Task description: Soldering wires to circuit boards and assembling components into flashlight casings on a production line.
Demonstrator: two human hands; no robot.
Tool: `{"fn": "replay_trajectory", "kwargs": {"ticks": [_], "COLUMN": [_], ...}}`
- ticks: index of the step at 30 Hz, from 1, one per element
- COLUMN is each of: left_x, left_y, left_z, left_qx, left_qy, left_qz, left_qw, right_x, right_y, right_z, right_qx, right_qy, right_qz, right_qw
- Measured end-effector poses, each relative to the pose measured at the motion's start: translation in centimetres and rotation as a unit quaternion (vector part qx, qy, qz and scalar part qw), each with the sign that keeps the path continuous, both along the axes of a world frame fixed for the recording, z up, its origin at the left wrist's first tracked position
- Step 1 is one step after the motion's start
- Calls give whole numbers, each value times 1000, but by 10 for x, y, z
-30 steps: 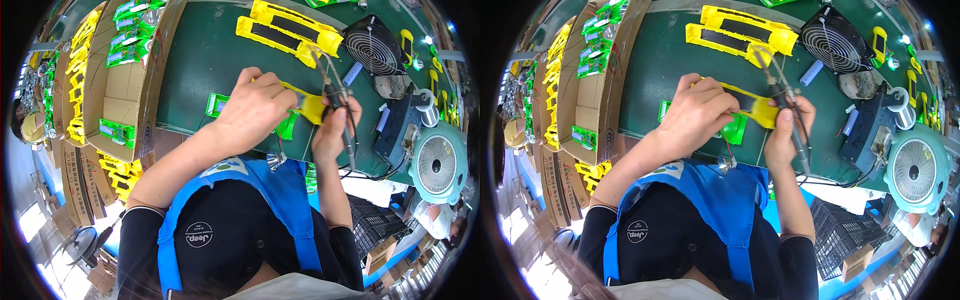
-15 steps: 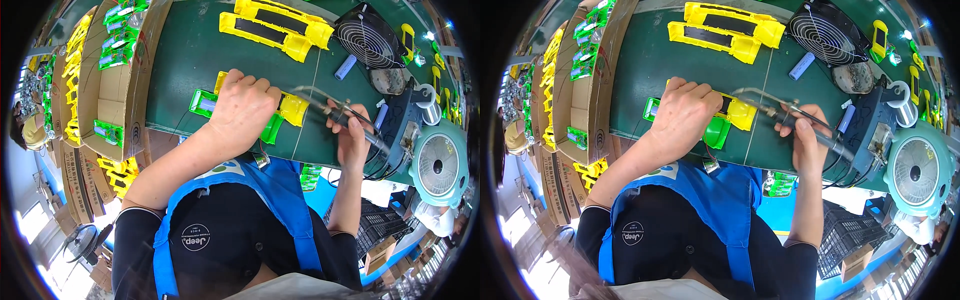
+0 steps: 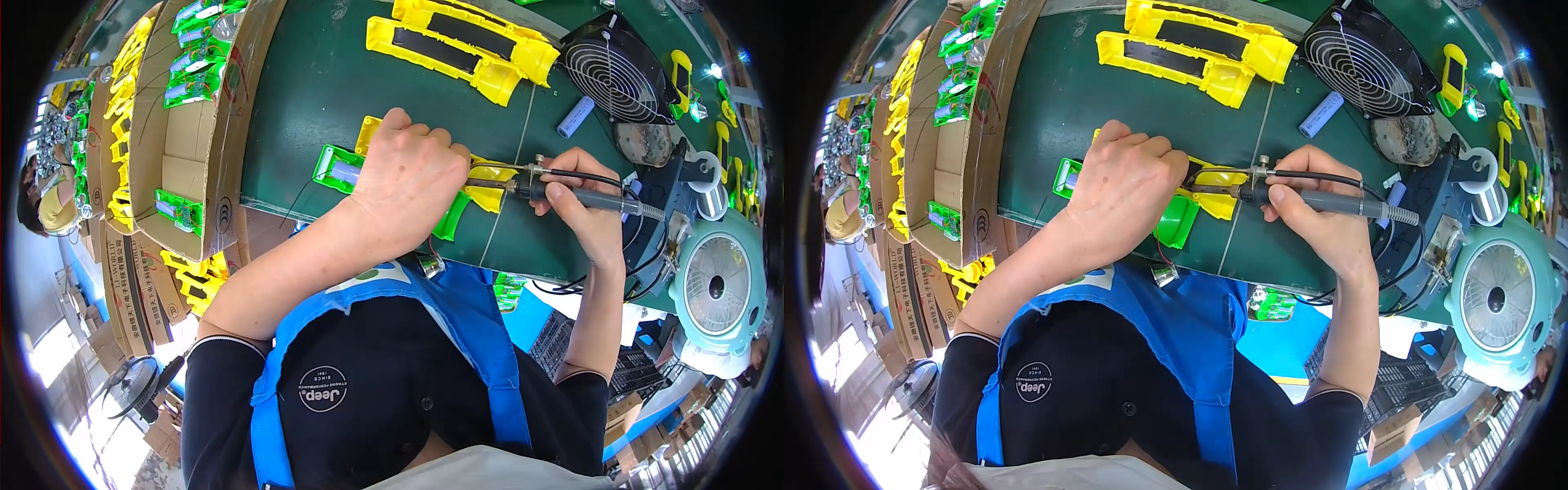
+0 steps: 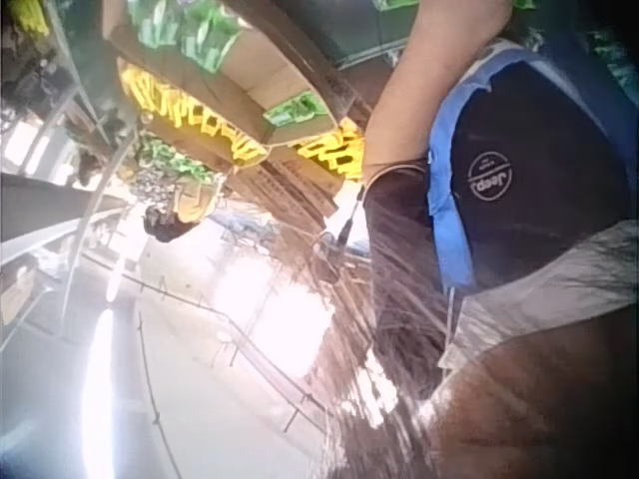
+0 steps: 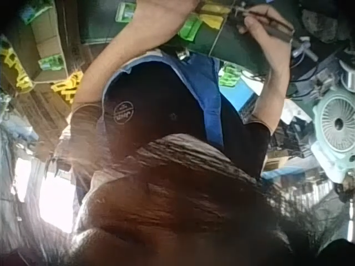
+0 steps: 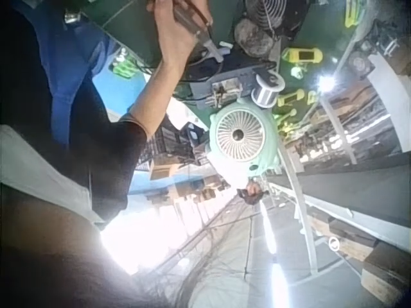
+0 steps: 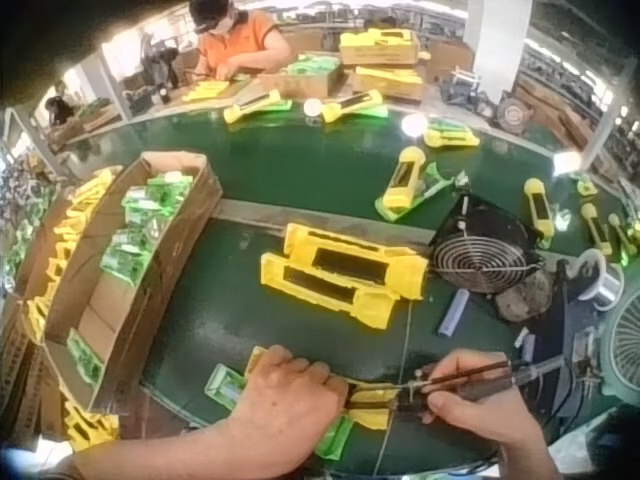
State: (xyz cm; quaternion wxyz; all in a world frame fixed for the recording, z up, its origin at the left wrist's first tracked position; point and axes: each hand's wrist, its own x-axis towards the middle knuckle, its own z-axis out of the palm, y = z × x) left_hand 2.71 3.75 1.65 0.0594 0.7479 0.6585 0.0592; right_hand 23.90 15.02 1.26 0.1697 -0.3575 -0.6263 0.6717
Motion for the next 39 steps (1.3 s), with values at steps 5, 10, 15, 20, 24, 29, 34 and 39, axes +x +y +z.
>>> {"fn": "replay_trajectory", "kwargs": {"ticks": [5, 10, 15, 20, 24, 29, 34, 39], "left_x": [0, 0, 1, 1, 1, 0, -1, -2], "left_y": [1, 2, 2, 2, 3, 3, 4, 3], "left_z": [-1, -1, 2, 3, 3, 2, 4, 1], "left_qx": [5, 1, 0, 0, 0, 1, -7, -10], "left_qy": [1, 13, 4, -1, -2, -3, -10, -6], "left_qz": [-2, -3, 0, 1, 1, 1, -5, -7], "left_qw": [1000, 1000, 1000, 1000, 1000, 1000, 1000, 1000], "right_x": [-3, -3, 13, 36, 22, -15, -22, -24], "right_y": [5, 3, -3, -26, -50, -71, -82, -82], "right_z": [4, 6, 6, -6, -27, -38, -54, -52], "right_qx": [14, 27, 87, 114, 149, 220, 248, 255], "right_qy": [-7, -24, -5, 63, 163, 136, 148, 179], "right_qz": [21, 21, 6, -112, -187, -209, -174, -167], "right_qw": [1000, 999, 996, 985, 957, 943, 941, 936]}}
